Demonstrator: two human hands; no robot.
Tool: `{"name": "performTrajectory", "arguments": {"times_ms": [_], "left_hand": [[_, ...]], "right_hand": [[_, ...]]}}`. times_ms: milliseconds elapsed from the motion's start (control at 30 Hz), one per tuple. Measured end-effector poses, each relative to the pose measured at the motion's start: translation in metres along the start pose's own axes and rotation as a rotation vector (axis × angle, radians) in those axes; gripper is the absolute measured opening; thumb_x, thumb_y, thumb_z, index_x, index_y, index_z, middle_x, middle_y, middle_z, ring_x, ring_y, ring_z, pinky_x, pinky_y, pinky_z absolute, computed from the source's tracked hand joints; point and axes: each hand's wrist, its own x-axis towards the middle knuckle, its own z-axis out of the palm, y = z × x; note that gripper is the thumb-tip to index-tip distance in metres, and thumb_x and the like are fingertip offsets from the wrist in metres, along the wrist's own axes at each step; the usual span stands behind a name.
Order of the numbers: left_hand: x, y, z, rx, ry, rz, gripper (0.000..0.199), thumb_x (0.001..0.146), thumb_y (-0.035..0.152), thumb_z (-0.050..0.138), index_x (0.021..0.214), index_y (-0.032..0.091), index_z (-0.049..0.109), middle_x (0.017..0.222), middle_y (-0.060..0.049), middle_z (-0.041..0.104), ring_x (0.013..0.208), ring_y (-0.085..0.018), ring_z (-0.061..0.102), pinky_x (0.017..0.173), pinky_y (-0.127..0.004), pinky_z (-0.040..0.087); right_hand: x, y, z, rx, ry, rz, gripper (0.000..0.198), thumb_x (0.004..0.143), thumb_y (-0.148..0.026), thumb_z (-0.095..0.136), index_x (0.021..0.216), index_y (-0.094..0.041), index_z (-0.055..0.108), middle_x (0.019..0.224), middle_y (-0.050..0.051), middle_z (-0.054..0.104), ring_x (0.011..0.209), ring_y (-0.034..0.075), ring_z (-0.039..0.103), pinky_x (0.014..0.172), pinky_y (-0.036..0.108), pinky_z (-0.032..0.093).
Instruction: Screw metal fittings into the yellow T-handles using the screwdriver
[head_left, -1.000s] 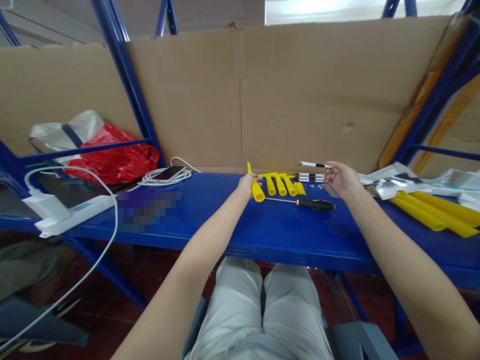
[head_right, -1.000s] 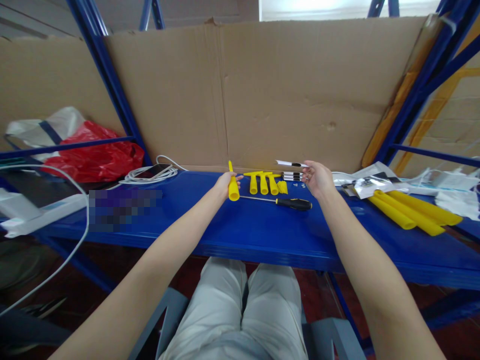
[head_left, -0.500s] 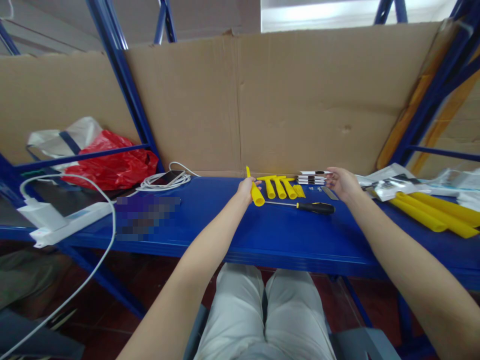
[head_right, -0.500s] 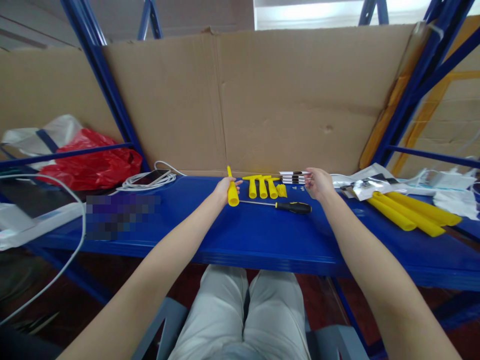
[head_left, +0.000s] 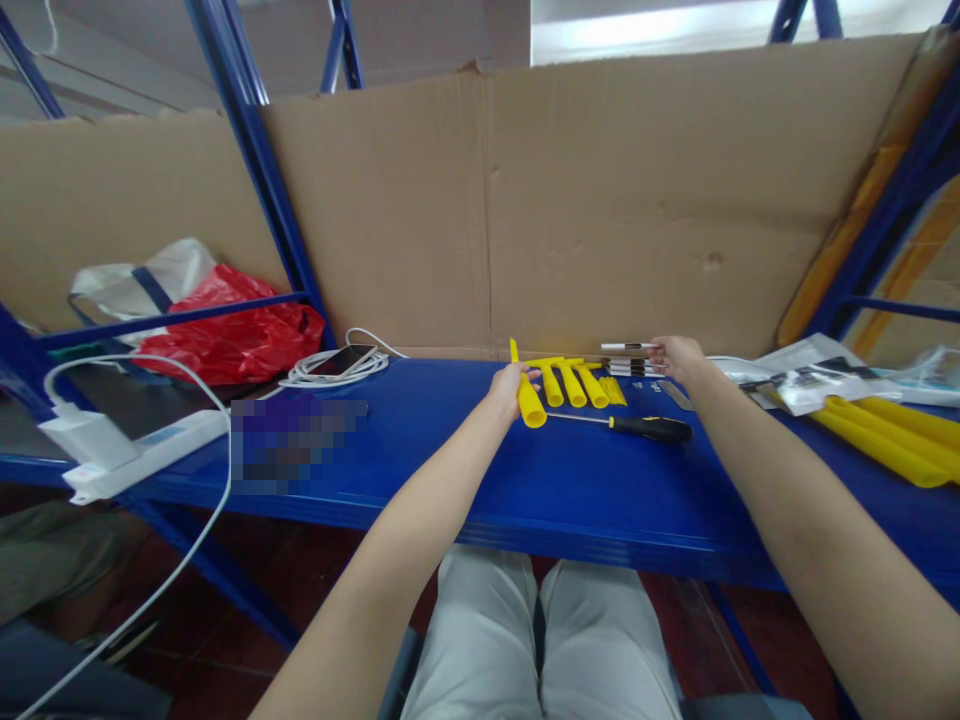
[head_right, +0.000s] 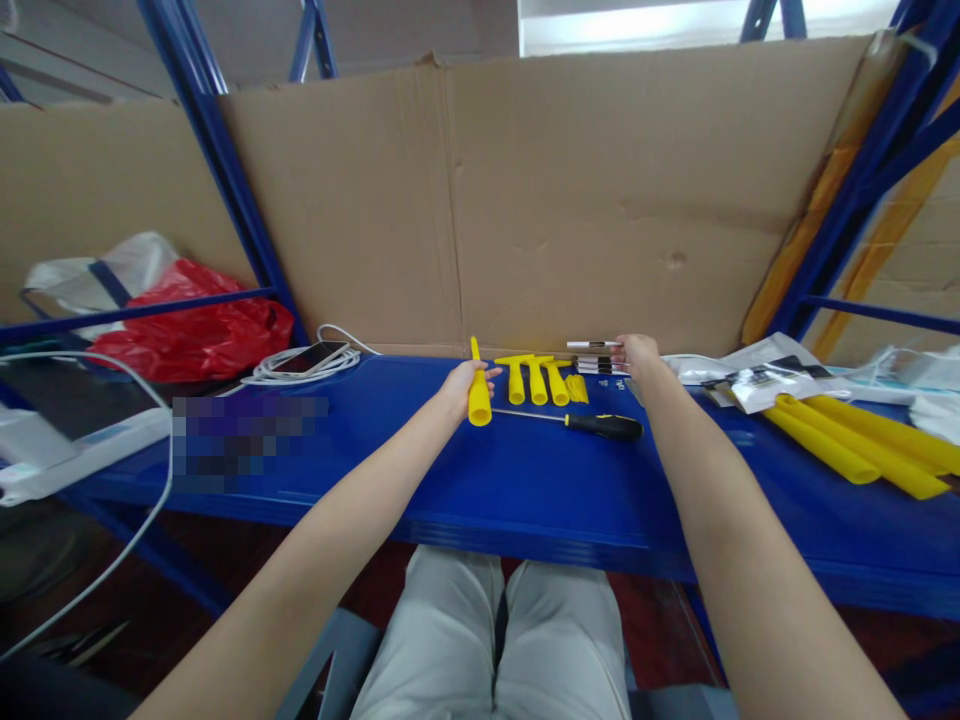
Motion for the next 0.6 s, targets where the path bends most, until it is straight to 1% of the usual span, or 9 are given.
{"name": "performTrajectory", "arguments": {"times_ms": [100, 167, 233, 300, 400, 533, 600], "left_hand": [[-0.001, 0.0, 0.0, 0.016, -0.007, -0.003, 0.03, 0.091, 0.007, 0.043, 0.119, 0.01, 0.055, 0.075, -0.005, 0.071, 0.032, -0.008, 0.04, 0.033, -0.019, 0.036], [-0.001, 0.001, 0.0, 0.02, -0.009, -0.002, 0.031, 0.092, 0.007, 0.043, 0.12, 0.01, 0.055, 0.077, -0.006, 0.072, 0.033, -0.008, 0.041, 0.034, -0.019, 0.036], [-0.001, 0.001, 0.0, 0.024, -0.012, -0.003, 0.031, 0.092, 0.007, 0.044, 0.121, 0.01, 0.055, 0.079, -0.007, 0.073, 0.033, -0.007, 0.041, 0.034, -0.019, 0.036], [-0.002, 0.001, 0.001, 0.03, -0.017, -0.006, 0.031, 0.093, 0.008, 0.043, 0.121, 0.01, 0.055, 0.079, -0.007, 0.073, 0.033, -0.007, 0.04, 0.034, -0.019, 0.036], [-0.002, 0.001, 0.001, 0.039, -0.022, -0.007, 0.028, 0.094, 0.008, 0.043, 0.12, 0.009, 0.055, 0.075, -0.005, 0.072, 0.033, -0.007, 0.038, 0.034, -0.019, 0.036], [-0.003, 0.001, 0.001, 0.047, -0.015, -0.001, 0.024, 0.095, 0.008, 0.043, 0.116, 0.01, 0.054, 0.068, -0.002, 0.068, 0.032, -0.007, 0.039, 0.033, -0.018, 0.036], [-0.002, 0.001, 0.001, 0.048, -0.006, 0.008, 0.023, 0.095, 0.008, 0.043, 0.115, 0.01, 0.055, 0.067, -0.003, 0.067, 0.033, -0.007, 0.04, 0.033, -0.018, 0.036]], "right_hand": [[0.005, 0.004, -0.002, -0.132, 0.023, 0.061, 0.018, 0.095, -0.017, 0.044, 0.104, -0.02, 0.058, 0.07, 0.002, 0.06, 0.049, 0.012, 0.053, 0.045, 0.023, 0.045], [0.004, 0.005, -0.005, -0.198, -0.001, 0.1, 0.026, 0.097, -0.022, 0.041, 0.118, -0.021, 0.056, 0.087, 0.007, 0.066, 0.056, 0.014, 0.058, 0.049, 0.025, 0.049], [0.001, 0.005, -0.009, -0.225, -0.034, 0.1, 0.033, 0.097, -0.025, 0.042, 0.128, -0.021, 0.053, 0.105, 0.012, 0.068, 0.063, 0.015, 0.062, 0.053, 0.027, 0.051], [-0.002, 0.003, -0.012, -0.233, -0.057, 0.069, 0.037, 0.095, -0.026, 0.045, 0.132, -0.021, 0.053, 0.117, 0.016, 0.067, 0.07, 0.016, 0.065, 0.056, 0.027, 0.051], [-0.01, 0.0, -0.016, -0.306, -0.088, -0.018, 0.034, 0.091, -0.022, 0.051, 0.124, -0.02, 0.06, 0.118, 0.016, 0.068, 0.073, 0.017, 0.067, 0.059, 0.028, 0.052], [-0.028, -0.001, -0.022, -0.629, -0.178, -0.226, 0.018, 0.083, -0.021, 0.061, 0.098, -0.018, 0.069, 0.106, 0.011, 0.073, 0.07, 0.018, 0.067, 0.063, 0.03, 0.053], [-0.042, 0.003, -0.026, -0.757, -0.274, -0.336, 0.014, 0.082, -0.024, 0.063, 0.09, -0.018, 0.071, 0.098, 0.01, 0.074, 0.072, 0.019, 0.067, 0.068, 0.031, 0.054]]}}
